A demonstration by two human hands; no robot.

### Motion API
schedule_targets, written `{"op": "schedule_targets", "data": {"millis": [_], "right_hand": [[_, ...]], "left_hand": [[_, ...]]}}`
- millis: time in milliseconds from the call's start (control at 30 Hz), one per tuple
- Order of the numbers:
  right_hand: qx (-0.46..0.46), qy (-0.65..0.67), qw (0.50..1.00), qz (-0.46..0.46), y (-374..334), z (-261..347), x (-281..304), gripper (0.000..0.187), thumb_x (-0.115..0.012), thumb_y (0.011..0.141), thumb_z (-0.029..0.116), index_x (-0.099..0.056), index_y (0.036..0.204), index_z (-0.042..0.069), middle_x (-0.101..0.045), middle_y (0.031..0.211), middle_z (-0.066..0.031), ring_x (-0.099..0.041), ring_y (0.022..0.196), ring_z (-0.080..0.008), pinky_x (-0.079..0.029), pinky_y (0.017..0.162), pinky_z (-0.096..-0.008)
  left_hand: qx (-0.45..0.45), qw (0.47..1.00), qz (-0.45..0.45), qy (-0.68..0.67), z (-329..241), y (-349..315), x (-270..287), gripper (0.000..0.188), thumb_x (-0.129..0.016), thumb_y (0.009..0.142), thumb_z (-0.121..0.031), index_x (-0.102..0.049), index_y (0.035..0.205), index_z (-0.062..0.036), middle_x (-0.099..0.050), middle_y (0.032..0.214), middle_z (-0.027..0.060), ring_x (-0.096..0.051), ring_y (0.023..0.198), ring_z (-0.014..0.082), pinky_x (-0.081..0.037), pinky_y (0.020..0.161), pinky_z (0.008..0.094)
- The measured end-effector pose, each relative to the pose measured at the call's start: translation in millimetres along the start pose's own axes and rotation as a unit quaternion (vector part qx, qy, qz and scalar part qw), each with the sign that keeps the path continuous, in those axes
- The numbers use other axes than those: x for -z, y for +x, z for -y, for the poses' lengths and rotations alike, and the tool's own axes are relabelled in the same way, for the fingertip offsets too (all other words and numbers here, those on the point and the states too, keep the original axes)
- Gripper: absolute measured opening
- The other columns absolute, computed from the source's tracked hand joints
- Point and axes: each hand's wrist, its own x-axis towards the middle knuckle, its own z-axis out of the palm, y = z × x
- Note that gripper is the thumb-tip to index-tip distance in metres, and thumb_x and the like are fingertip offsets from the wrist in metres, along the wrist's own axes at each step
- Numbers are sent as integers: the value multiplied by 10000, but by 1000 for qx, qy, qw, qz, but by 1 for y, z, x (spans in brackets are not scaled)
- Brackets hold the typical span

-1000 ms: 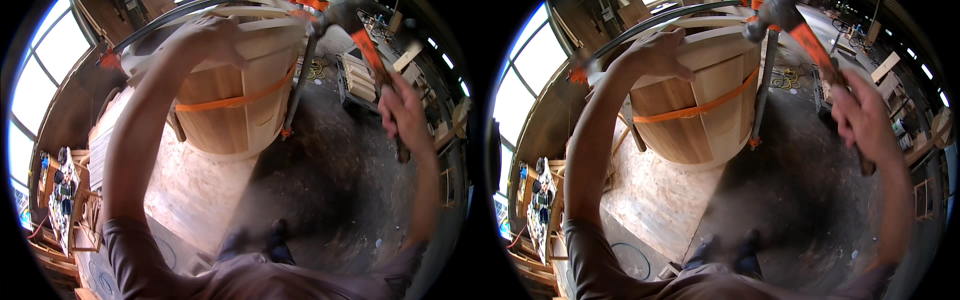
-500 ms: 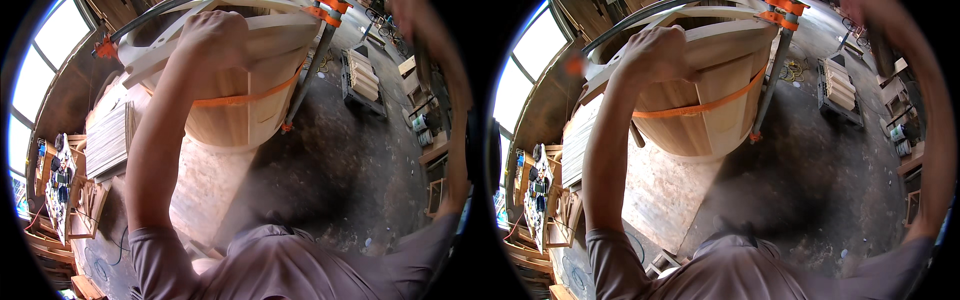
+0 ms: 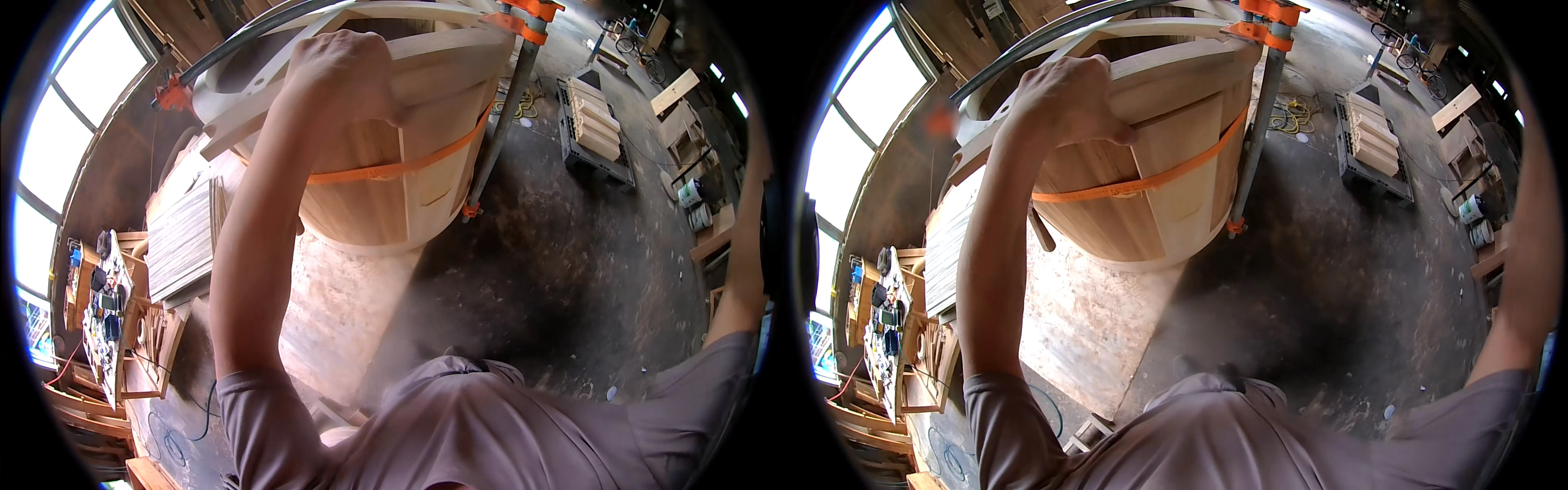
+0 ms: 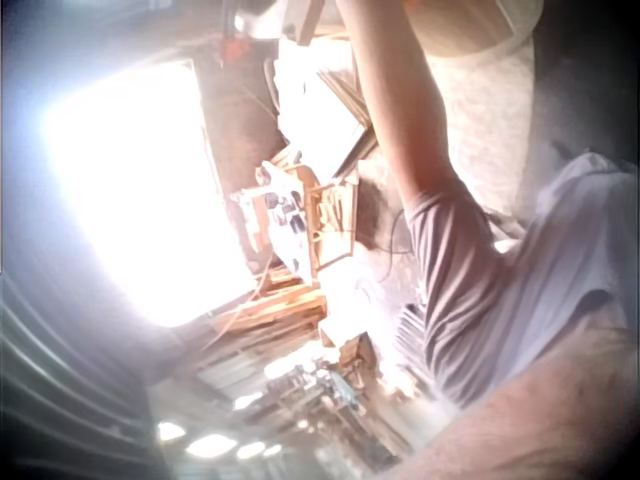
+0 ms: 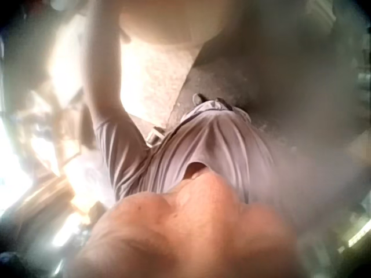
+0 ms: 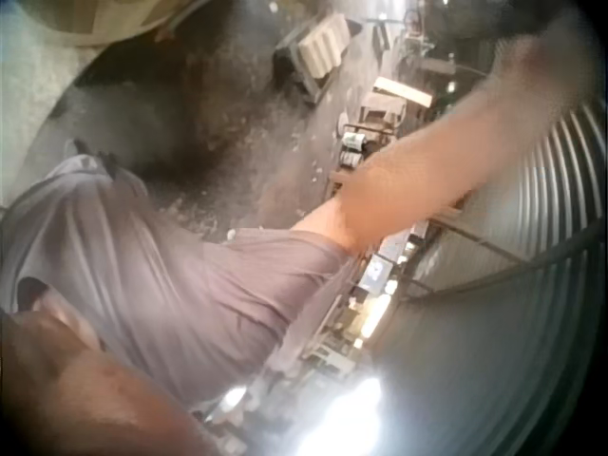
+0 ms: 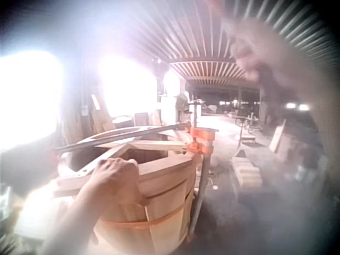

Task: The person assembles a wooden barrel by inserting staves into a clamped circular frame, tapping them into place with a hammer, and tightening the clamps to secure the structure. The person repeatedly adjusts the clamps and hammers the staves to ensure a tight fit.

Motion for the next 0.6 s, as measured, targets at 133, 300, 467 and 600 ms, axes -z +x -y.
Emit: {"op": "schedule_targets", "data": {"millis": [133, 300, 467, 600], "right_hand": [[-115, -292, 947, 61, 6, -70, -48, 337, -462, 1023, 248, -466, 1257, 6, -470, 631, -21, -515, 424, -104, -438, 337, -255], [-167, -336, 923, 86, 18, -23, -41, 315, -489, 1020, 265, -492, 1221, 22, -481, 654, -7, -478, 457, -82, -434, 383, -239], [-132, -3, 990, -57, -4, 18, -9, 261, -450, 1037, 222, -508, 1119, -19, -483, 691, 24, -442, 495, -79, -412, 409, -219], [-20, -325, 945, -1, 30, -58, -33, 304, -448, 1021, 246, -544, 991, -41, -591, 733, -74, -546, 554, -186, -492, 509, -339]], "left_hand": [[0, 1000, 6, 0, 3, -3, -3, 701, -889, 538, -492, -668, 1015, -29, -712, 975, 137, -668, 987, 298, -500, 893, 417], [-15, 1000, 4, -1, 9, 2, -6, 682, -867, 563, -516, -669, 1007, -37, -710, 997, 139, -662, 1001, 303, -499, 889, 419], [-39, 999, -26, -23, -7, 3, -3, 745, -854, 546, -587, -664, 985, -16, -709, 986, 151, -662, 1008, 313, -496, 903, 422], [-11, 999, -25, -19, 3, -10, 2, 810, -816, 559, -660, -653, 976, 15, -705, 976, 171, -664, 1000, 333, -484, 912, 436]]}}
